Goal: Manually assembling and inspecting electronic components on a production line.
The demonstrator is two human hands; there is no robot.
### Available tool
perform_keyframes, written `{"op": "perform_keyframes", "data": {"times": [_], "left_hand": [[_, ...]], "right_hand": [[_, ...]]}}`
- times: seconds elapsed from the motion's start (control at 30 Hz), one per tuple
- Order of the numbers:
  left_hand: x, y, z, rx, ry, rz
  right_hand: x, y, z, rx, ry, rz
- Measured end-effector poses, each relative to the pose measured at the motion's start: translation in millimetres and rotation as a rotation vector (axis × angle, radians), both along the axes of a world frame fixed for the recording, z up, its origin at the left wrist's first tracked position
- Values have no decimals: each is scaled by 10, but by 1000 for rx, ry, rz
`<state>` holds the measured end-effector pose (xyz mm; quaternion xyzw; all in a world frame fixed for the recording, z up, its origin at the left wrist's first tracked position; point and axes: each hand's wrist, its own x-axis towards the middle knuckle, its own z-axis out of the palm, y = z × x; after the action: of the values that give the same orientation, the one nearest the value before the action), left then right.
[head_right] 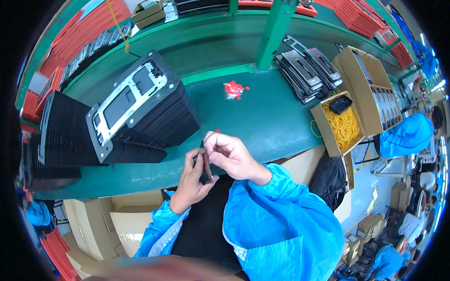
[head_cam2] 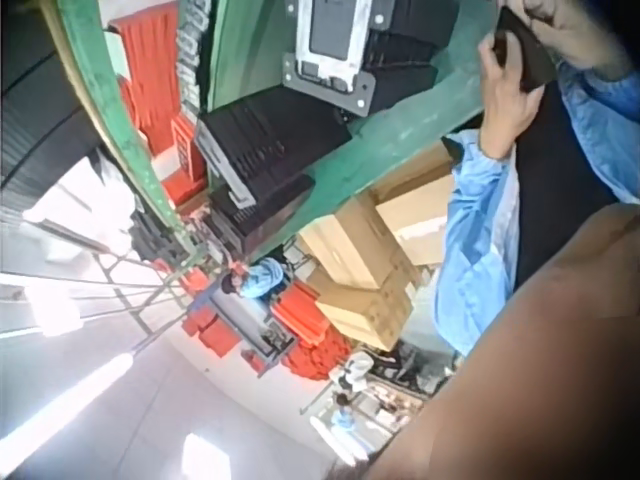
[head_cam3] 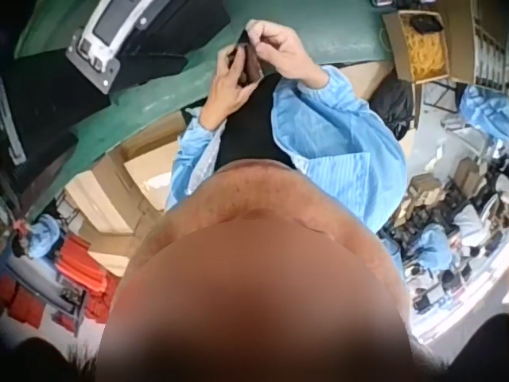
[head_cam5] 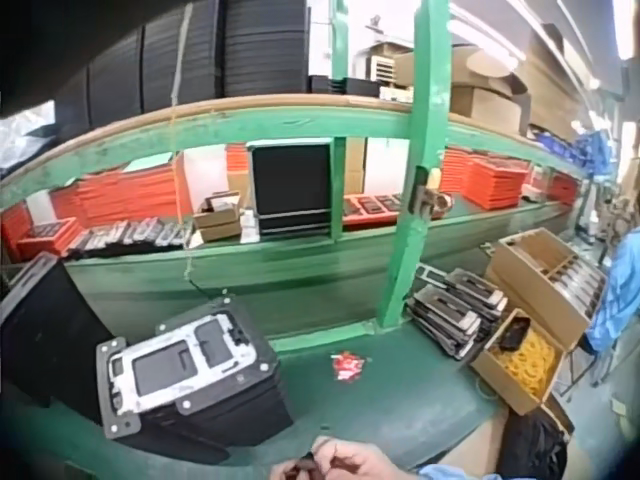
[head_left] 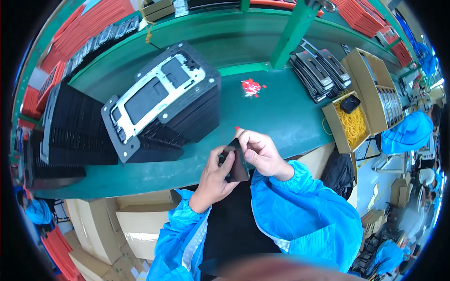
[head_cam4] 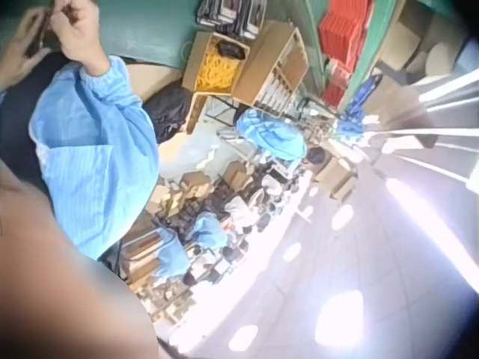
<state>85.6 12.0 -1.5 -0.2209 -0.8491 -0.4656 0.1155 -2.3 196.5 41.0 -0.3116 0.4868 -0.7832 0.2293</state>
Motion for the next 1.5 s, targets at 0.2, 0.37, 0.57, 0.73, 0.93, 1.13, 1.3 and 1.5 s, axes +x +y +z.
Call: {"op": "perform_keyframes", "data": {"times": [0.2, 0.37, 0.57, 0.73, 0.93, 1.13, 1.3, 1.5], "left_hand": [[116, -107, 49, 710, -687, -180], [20, -32, 173, 824, -590, -232], [57, -111, 344, 919, -524, -123], [95, -228, 842, 1001, -435, 41], [-132, -452, 1261, 1013, 188, -188], [-174, -838, 1850, 439, 478, 291], [-386, -1137, 2028, 1, 180, 571], [-664, -1068, 2064, -171, 13, 540]], "right_hand": [[-766, 63, 110, 388, 187, -264], [-1769, 265, -571, 1084, 996, -679], [-1282, -147, 556, 400, 636, -554], [-877, -327, 1280, 129, 758, 231], [-845, -643, 1407, 240, 1128, 789], [-1060, -499, 1395, 7, 1025, 126], [-1311, -370, 1370, 163, 733, -295], [-1487, -379, 1305, 271, 701, -323]]}}
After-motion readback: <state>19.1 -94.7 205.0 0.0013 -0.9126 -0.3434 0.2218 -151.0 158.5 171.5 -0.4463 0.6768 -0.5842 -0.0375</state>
